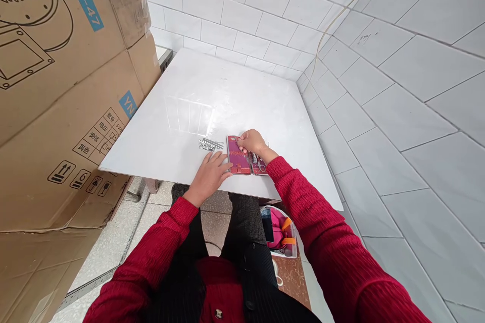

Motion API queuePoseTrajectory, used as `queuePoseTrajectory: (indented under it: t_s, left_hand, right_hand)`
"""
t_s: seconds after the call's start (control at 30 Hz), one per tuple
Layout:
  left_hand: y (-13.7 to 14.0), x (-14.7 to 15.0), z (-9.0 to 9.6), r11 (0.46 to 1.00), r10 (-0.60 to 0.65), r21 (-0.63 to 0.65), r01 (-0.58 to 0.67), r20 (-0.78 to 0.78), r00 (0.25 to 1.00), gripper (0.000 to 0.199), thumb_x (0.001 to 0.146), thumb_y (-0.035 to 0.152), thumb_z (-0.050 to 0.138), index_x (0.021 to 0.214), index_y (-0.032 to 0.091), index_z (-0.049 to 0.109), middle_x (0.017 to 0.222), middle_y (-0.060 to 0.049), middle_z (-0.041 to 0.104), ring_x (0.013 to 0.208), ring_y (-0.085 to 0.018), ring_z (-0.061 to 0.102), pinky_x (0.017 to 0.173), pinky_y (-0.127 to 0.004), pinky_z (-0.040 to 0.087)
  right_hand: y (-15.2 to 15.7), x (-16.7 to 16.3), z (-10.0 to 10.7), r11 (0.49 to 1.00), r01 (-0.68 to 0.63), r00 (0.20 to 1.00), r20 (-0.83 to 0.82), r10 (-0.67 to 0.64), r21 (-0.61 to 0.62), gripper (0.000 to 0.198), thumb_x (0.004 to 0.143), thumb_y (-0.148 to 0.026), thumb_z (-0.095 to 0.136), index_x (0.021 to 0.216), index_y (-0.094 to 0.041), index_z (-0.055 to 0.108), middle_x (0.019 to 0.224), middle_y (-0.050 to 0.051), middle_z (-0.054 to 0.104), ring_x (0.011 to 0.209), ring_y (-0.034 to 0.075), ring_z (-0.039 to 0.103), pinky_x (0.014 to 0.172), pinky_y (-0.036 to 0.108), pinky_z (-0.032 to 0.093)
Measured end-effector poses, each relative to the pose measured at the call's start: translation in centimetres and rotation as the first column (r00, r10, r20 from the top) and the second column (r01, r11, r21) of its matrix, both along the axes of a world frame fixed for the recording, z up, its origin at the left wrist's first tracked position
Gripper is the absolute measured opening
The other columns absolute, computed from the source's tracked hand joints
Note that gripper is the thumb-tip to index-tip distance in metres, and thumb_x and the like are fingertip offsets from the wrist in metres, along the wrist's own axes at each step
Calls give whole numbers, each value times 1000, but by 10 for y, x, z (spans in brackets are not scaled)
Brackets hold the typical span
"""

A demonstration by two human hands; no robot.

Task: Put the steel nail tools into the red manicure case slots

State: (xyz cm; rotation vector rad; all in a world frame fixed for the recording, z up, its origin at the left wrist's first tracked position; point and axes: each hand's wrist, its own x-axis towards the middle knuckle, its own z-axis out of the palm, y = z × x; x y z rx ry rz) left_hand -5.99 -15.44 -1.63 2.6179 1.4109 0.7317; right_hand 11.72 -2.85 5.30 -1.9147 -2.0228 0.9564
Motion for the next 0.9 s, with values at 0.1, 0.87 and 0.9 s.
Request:
queuePoseTrajectory:
  t_s: [0.1,0.87,0.9]
  left_hand:
    - [0,0,0,1000,6,3,-6,-1,1000,31,102,33,56,127,20,67,137,-11,62,138,-33,49,119,-55,35]
    - [0,0,0,1000,13,-8,-13,2,1000,31,102,33,56,127,20,68,140,-12,61,138,-33,49,119,-56,35]
    - [0,0,0,1000,12,-9,-12,6,1000,31,102,33,56,127,20,68,140,-13,61,139,-33,49,119,-56,35]
  right_hand:
    - [7,-10,-1,993,-80,990,120,68,92,22,81,-12,62,60,-17,65,48,-2,61,49,10,58,59,18,45]
    - [3,-3,7,996,32,954,301,-8,-78,24,83,-14,65,60,-16,66,61,5,70,58,13,62,61,22,48]
    - [3,-1,7,996,49,962,271,-26,-77,23,83,-15,66,60,-16,65,59,4,69,56,12,61,60,21,47]
